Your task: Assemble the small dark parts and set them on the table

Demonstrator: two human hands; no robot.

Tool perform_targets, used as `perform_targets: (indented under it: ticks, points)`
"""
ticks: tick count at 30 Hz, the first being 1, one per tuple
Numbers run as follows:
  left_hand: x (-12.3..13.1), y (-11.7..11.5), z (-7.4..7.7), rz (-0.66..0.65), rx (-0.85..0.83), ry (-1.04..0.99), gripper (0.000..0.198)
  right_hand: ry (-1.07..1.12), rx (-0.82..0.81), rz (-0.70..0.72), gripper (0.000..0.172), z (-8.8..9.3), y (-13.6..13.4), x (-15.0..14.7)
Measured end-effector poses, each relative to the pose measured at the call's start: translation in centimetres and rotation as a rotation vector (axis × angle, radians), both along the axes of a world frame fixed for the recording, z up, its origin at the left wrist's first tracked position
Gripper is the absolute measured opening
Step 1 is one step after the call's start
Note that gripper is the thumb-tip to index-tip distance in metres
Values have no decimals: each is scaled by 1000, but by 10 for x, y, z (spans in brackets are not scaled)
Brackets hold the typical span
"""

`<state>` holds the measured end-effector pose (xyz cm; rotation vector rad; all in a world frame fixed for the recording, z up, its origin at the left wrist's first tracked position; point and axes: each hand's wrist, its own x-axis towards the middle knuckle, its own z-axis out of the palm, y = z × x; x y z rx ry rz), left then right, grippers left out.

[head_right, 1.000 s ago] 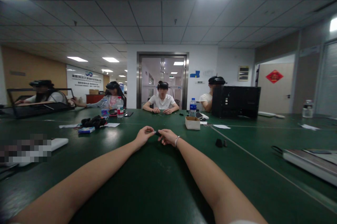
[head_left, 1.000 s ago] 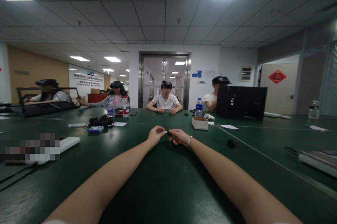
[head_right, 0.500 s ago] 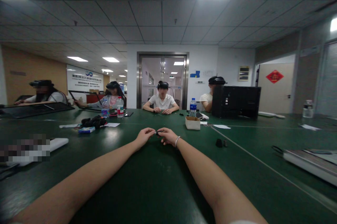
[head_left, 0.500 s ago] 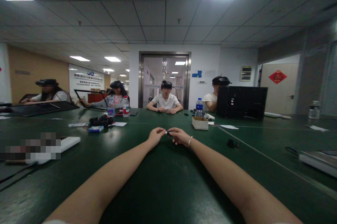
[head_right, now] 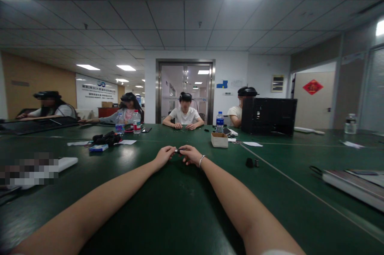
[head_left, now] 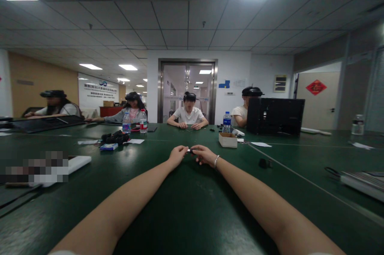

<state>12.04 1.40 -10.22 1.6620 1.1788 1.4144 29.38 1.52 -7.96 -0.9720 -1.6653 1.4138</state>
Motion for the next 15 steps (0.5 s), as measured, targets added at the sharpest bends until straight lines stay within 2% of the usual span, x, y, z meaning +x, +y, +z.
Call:
perform_targets:
  ticks: [4, 9, 12, 15]
  points:
    - [7, -5, 5, -32, 54, -79, 36, 100, -59, 18, 32, 2, -11, -15]
    - [19, -9, 7, 63, 187, -146, 39, 168, -87, 86, 35, -1, -26, -43]
    - [15, -6, 9, 56, 117, -103, 44, 133, -81, 107, 42, -3, -30, -50]
    - [-9, 4, 14, 82, -10, 37, 56, 59, -74, 163, 50, -4, -28, -48]
